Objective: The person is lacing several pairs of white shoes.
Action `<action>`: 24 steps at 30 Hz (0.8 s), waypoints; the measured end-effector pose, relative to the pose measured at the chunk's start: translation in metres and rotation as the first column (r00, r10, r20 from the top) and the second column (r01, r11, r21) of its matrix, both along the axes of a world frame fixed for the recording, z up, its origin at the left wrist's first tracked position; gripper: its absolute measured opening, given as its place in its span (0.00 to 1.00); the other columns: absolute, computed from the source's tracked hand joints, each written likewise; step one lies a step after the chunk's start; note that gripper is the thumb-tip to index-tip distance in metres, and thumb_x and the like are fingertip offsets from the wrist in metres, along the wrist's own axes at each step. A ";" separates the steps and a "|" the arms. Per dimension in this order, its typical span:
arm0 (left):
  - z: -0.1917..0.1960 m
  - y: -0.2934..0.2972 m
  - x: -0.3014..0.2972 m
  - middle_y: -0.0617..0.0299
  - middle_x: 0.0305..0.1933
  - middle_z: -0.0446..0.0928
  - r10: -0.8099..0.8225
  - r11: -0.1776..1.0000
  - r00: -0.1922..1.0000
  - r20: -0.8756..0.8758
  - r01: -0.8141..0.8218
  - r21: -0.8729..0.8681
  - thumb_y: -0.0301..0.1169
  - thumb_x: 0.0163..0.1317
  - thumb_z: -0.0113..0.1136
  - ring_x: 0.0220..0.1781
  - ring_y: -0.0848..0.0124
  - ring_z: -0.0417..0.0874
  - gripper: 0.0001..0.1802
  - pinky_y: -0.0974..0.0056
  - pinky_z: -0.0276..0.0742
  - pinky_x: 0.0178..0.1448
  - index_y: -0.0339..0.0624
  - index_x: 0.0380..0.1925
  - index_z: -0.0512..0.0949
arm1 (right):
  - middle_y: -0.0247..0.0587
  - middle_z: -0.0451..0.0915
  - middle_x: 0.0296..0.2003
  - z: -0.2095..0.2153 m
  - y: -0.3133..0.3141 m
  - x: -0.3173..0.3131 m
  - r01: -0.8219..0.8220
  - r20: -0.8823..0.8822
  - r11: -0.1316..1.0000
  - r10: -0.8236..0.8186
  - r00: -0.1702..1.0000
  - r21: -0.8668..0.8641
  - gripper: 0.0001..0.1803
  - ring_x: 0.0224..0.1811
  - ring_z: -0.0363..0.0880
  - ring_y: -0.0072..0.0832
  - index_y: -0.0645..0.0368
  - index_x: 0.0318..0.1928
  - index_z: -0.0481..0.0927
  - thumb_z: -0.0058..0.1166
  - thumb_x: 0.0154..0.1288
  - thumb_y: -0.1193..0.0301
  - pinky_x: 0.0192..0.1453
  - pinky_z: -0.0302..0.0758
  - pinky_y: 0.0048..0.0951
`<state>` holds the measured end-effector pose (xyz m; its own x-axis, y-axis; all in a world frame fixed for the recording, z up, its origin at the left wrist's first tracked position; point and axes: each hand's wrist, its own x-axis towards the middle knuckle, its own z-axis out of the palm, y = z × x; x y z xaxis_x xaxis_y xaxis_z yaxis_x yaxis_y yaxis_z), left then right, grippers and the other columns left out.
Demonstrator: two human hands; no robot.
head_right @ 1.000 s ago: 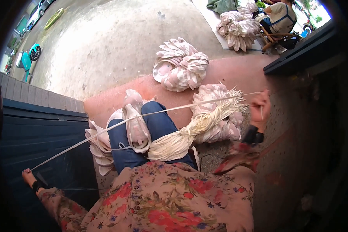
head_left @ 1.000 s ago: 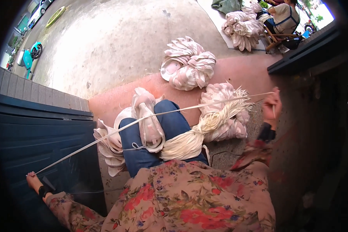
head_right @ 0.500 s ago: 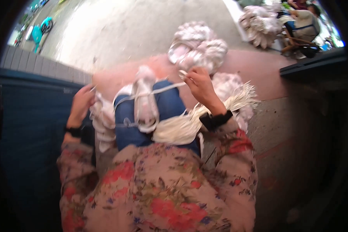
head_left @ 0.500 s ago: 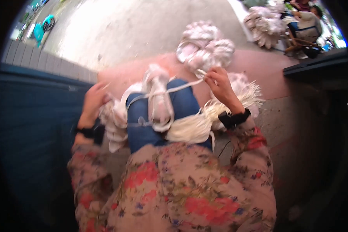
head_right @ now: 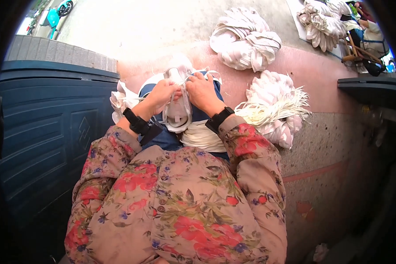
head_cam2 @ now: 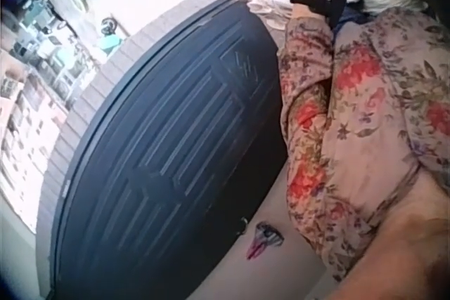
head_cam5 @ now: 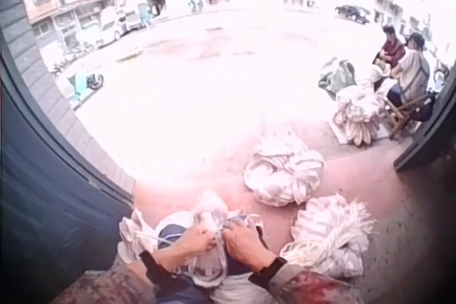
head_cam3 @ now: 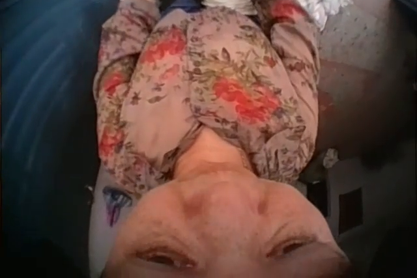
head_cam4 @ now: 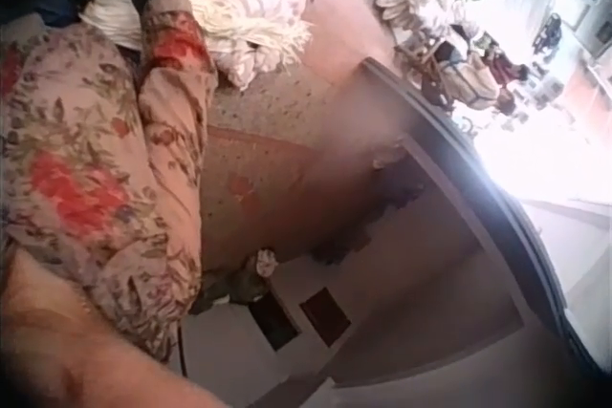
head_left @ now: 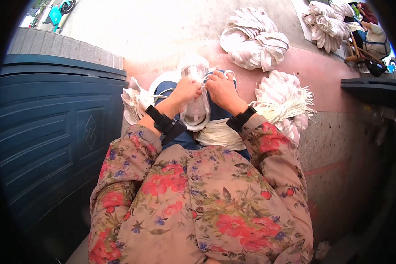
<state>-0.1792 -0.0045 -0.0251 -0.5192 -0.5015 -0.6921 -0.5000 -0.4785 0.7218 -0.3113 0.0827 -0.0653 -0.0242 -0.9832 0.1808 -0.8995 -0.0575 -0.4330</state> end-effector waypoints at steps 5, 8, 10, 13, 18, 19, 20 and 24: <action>0.003 0.007 0.001 0.60 0.37 0.72 0.054 0.998 0.998 -0.033 -0.055 -0.018 0.28 0.62 0.45 0.37 0.74 0.74 0.07 0.71 0.70 0.41 0.34 0.35 0.69 | 0.40 0.75 0.40 -0.002 -0.003 0.002 0.051 -0.014 0.999 -0.051 0.999 0.007 0.07 0.52 0.66 0.38 0.58 0.27 0.79 0.46 0.49 0.74 0.53 0.58 0.49; 0.002 0.018 0.000 0.59 0.39 0.72 0.127 0.991 0.990 -0.066 -0.130 -0.034 0.29 0.63 0.43 0.40 0.74 0.74 0.08 0.71 0.70 0.43 0.34 0.37 0.67 | 0.40 0.74 0.39 0.003 -0.007 0.003 0.101 -0.070 0.995 -0.101 0.992 -0.007 0.07 0.51 0.65 0.38 0.56 0.27 0.79 0.48 0.49 0.72 0.52 0.58 0.48; -0.003 0.022 0.003 0.59 0.40 0.72 0.167 0.984 0.980 -0.107 -0.172 -0.043 0.29 0.63 0.43 0.41 0.74 0.74 0.09 0.71 0.69 0.43 0.34 0.38 0.66 | 0.36 0.74 0.40 0.006 -0.012 0.003 -0.008 -0.147 1.000 0.007 0.989 -0.008 0.06 0.47 0.68 0.34 0.51 0.28 0.80 0.50 0.50 0.70 0.49 0.59 0.41; -0.004 0.025 0.007 0.59 0.40 0.72 0.208 0.975 0.961 -0.182 -0.219 -0.045 0.29 0.64 0.42 0.40 0.74 0.75 0.08 0.71 0.71 0.42 0.35 0.37 0.66 | 0.32 0.75 0.34 0.003 -0.016 0.000 -0.052 -0.103 0.996 0.059 0.993 0.074 0.05 0.43 0.69 0.32 0.49 0.27 0.80 0.51 0.49 0.68 0.45 0.61 0.39; 0.016 0.016 0.015 0.59 0.26 0.74 0.141 0.919 0.990 -0.010 -0.135 -0.370 0.27 0.62 0.44 0.28 0.76 0.76 0.16 0.69 0.73 0.32 0.40 0.50 0.67 | 0.33 0.75 0.26 -0.011 -0.011 0.005 0.085 -0.118 0.996 -0.089 0.989 -0.036 0.06 0.38 0.71 0.31 0.52 0.24 0.78 0.52 0.50 0.66 0.41 0.62 0.36; 0.012 0.013 0.019 0.59 0.26 0.74 0.142 0.919 0.990 -0.010 -0.136 -0.371 0.27 0.62 0.44 0.28 0.76 0.76 0.16 0.69 0.73 0.32 0.40 0.50 0.67 | 0.34 0.75 0.24 -0.013 -0.007 0.007 0.081 -0.164 0.995 -0.090 0.982 -0.061 0.07 0.35 0.71 0.32 0.55 0.22 0.77 0.50 0.51 0.67 0.40 0.63 0.35; 0.007 0.010 0.024 0.59 0.23 0.75 0.022 0.794 0.991 0.130 0.062 -0.605 0.28 0.59 0.46 0.26 0.74 0.77 0.15 0.67 0.73 0.31 0.43 0.48 0.71 | 0.37 0.75 0.25 -0.007 -0.002 0.011 0.076 -0.112 0.996 -0.081 0.990 -0.045 0.09 0.35 0.72 0.32 0.56 0.22 0.77 0.51 0.51 0.65 0.40 0.63 0.36; -0.005 0.013 0.021 0.58 0.22 0.76 -0.107 0.400 0.928 0.358 0.370 -0.839 0.34 0.52 0.53 0.27 0.66 0.78 0.09 0.59 0.72 0.32 0.48 0.31 0.80 | 0.38 0.75 0.26 0.007 0.002 0.016 0.056 -0.169 0.998 -0.058 0.984 -0.014 0.09 0.37 0.72 0.33 0.55 0.22 0.77 0.51 0.51 0.64 0.37 0.64 0.35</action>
